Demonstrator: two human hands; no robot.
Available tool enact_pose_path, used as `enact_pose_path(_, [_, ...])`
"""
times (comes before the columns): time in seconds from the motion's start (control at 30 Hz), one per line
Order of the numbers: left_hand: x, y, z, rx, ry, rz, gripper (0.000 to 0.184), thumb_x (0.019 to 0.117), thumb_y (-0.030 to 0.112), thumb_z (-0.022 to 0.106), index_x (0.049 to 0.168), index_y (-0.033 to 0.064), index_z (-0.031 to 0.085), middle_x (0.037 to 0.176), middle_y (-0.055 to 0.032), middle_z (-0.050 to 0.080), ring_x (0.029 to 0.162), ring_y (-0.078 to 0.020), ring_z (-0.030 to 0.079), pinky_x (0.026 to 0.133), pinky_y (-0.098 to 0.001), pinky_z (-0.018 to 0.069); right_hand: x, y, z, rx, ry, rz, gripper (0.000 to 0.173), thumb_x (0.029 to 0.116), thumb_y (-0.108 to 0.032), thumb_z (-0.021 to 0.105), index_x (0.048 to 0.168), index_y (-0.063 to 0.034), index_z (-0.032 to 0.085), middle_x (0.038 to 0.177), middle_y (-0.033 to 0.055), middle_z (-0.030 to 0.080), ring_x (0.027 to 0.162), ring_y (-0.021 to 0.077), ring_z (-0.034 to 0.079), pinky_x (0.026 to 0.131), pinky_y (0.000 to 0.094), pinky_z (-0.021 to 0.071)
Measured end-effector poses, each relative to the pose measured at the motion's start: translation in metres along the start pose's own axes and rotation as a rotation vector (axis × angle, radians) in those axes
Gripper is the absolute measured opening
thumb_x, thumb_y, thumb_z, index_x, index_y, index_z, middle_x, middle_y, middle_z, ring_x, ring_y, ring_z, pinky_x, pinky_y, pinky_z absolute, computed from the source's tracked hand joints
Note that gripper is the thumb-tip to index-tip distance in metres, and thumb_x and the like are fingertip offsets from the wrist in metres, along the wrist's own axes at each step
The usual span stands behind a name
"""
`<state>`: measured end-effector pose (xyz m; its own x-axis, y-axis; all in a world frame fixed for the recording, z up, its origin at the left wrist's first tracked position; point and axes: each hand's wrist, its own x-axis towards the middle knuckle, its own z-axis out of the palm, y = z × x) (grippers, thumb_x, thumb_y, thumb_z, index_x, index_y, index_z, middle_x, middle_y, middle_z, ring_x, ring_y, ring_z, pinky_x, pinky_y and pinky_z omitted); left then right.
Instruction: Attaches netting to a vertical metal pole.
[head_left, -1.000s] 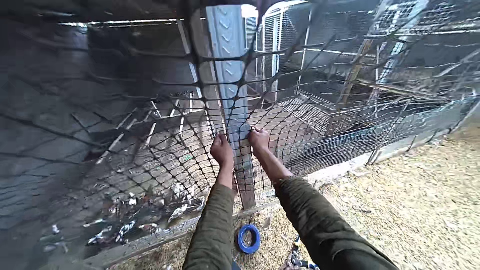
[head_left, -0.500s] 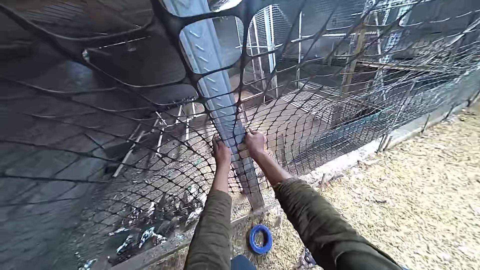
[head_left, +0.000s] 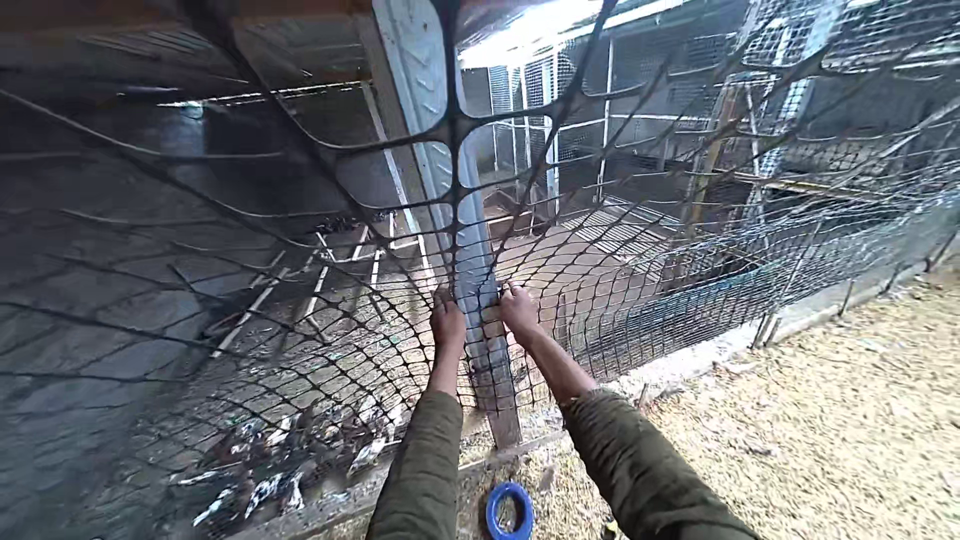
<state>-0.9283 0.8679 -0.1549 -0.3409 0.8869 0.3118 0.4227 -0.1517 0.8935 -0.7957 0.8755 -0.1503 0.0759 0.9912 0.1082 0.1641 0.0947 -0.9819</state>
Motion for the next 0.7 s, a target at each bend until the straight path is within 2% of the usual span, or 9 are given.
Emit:
enact_pose_path(0.1, [0.001, -0.007, -0.003, 0.003, -0.045, 0.031, 0.054, 0.1135, 0.024, 0.016, 0.158, -0.0026, 0.03, 0.158, -0.0252, 0.04, 0.149, -0.0324, 0.038, 0.123, -0.0475, 0.0281, 0.002, -0.004, 0.001, 0.008, 0.022, 0.042, 0.038, 0.1092, -0.014, 0.038, 0.132, 0.0019, 0.062, 0.116, 0.0214, 0.067, 0.106, 0.0293, 0.064, 0.093, 0.0483, 0.0502])
enact_pose_path(0.17, [0.003, -0.009, -0.006, -0.012, -0.073, 0.06, 0.053, 0.1128, 0.021, 0.016, 0.156, -0.0054, 0.033, 0.157, -0.0264, 0.041, 0.148, -0.0323, 0.039, 0.122, -0.0468, 0.0283, 0.004, -0.006, 0.004, 0.02, 0.047, 0.085, 0.034, 0.1093, -0.016, 0.041, 0.122, 0.0028, 0.066, 0.105, 0.0189, 0.066, 0.093, 0.0268, 0.063, 0.083, 0.0461, 0.0503])
enact_pose_path(0.23, [0.004, -0.011, -0.009, -0.053, -0.119, 0.089, 0.053, 0.1121, 0.018, 0.016, 0.155, -0.0083, 0.033, 0.158, -0.0272, 0.038, 0.149, -0.0305, 0.037, 0.124, -0.0434, 0.0261, 0.009, -0.003, 0.005, 0.023, 0.043, 0.101, 0.034, 0.1093, -0.019, 0.043, 0.12, 0.002, 0.067, 0.103, 0.0185, 0.067, 0.091, 0.0264, 0.064, 0.082, 0.0457, 0.051])
enact_pose_path(0.3, [0.007, -0.014, -0.009, -0.074, -0.144, 0.112, 0.052, 0.1112, 0.016, 0.017, 0.153, -0.0093, 0.035, 0.157, -0.0276, 0.04, 0.148, -0.0295, 0.039, 0.123, -0.042, 0.0281, 0.013, -0.001, 0.003, 0.026, 0.02, 0.106, 0.034, 0.1093, -0.021, 0.044, 0.123, 0.0009, 0.067, 0.106, 0.0191, 0.068, 0.092, 0.0264, 0.065, 0.082, 0.0457, 0.052])
enact_pose_path(0.43, [0.012, -0.02, -0.012, -0.097, -0.182, 0.126, 0.052, 0.1113, 0.015, 0.018, 0.154, -0.0093, 0.033, 0.158, -0.0273, 0.039, 0.148, -0.0286, 0.038, 0.123, -0.0412, 0.0276, 0.013, -0.008, -0.003, 0.017, -0.066, 0.152, 0.036, 0.1099, -0.021, 0.044, 0.136, -0.0037, 0.062, 0.111, 0.017, 0.067, 0.085, 0.0215, 0.06, 0.075, 0.0404, 0.0489])
enact_pose_path(0.5, [0.014, -0.021, -0.012, -0.111, -0.2, 0.131, 0.052, 0.1114, 0.015, 0.018, 0.154, -0.0097, 0.033, 0.158, -0.0273, 0.039, 0.148, -0.0279, 0.038, 0.123, -0.0402, 0.0274, 0.013, -0.01, -0.006, 0.012, -0.093, 0.158, 0.037, 0.1104, -0.023, 0.043, 0.139, -0.0064, 0.061, 0.105, 0.0143, 0.065, 0.075, 0.0177, 0.055, 0.067, 0.0371, 0.0458])
enact_pose_path(0.6, [0.013, -0.02, -0.011, -0.142, -0.218, 0.138, 0.052, 0.1118, 0.015, 0.017, 0.154, -0.0103, 0.032, 0.159, -0.0272, 0.037, 0.149, -0.0266, 0.037, 0.124, -0.0383, 0.0262, 0.016, -0.006, -0.01, 0.026, -0.129, 0.149, 0.038, 0.1094, -0.019, 0.043, 0.141, -0.0079, 0.06, 0.098, 0.0117, 0.064, 0.069, 0.015, 0.051, 0.061, 0.0344, 0.043])
enact_pose_path(0.7, [0.014, -0.022, -0.012, -0.135, -0.218, 0.148, 0.052, 0.111, 0.015, 0.017, 0.153, -0.0091, 0.035, 0.157, -0.0268, 0.04, 0.148, -0.0259, 0.039, 0.123, -0.039, 0.0278, 0.02, 0.0, -0.011, 0.059, -0.179, 0.136, 0.039, 0.1113, -0.023, 0.039, 0.142, -0.011, 0.059, 0.092, 0.0091, 0.063, 0.064, 0.0131, 0.048, 0.056, 0.0318, 0.0403])
